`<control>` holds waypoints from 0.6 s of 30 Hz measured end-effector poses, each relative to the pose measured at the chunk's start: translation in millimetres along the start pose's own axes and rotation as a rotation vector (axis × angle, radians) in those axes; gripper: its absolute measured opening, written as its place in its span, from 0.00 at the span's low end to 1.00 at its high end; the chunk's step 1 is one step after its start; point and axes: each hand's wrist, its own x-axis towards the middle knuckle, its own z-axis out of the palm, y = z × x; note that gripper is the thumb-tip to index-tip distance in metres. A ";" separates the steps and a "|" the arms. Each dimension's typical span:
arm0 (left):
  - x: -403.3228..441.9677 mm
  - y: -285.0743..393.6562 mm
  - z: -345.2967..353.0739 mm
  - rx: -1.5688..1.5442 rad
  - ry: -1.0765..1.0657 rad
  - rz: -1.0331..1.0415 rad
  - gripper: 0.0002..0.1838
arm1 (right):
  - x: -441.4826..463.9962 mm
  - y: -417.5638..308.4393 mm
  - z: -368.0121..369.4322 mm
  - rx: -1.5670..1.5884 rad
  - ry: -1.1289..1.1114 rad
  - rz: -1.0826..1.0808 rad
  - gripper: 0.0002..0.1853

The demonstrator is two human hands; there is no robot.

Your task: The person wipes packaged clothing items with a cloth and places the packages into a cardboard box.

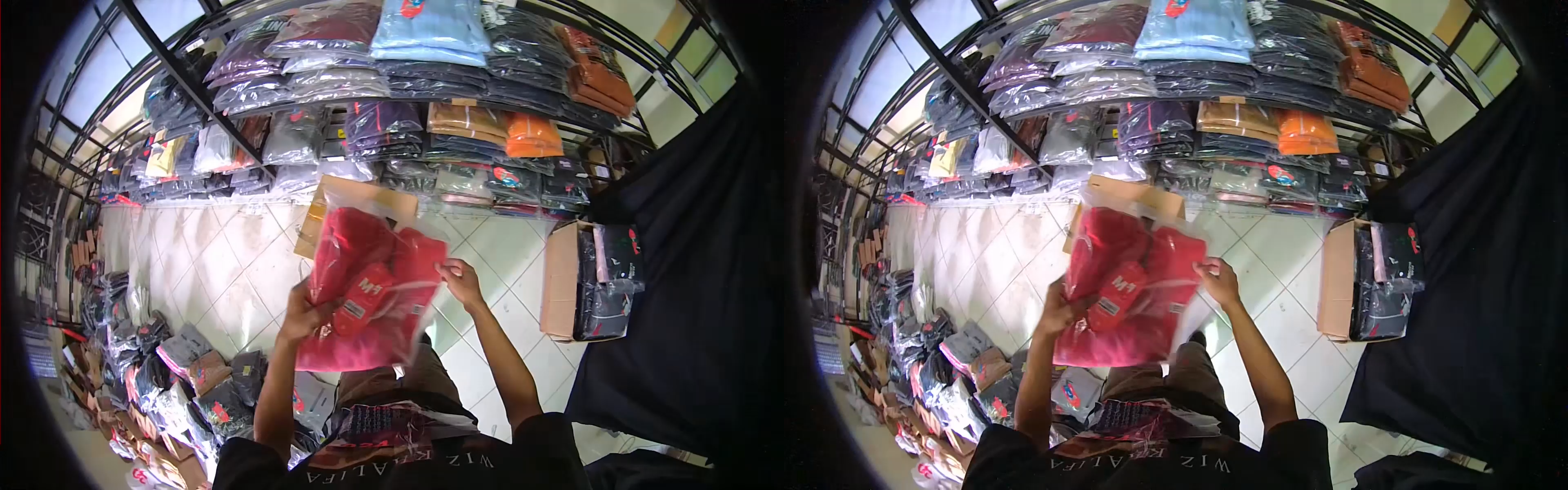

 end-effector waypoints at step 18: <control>168.3 -21.2 -200.5 -0.121 -0.106 -0.246 0.14 | 76.3 -72.2 65.8 0.008 0.598 -0.516 0.31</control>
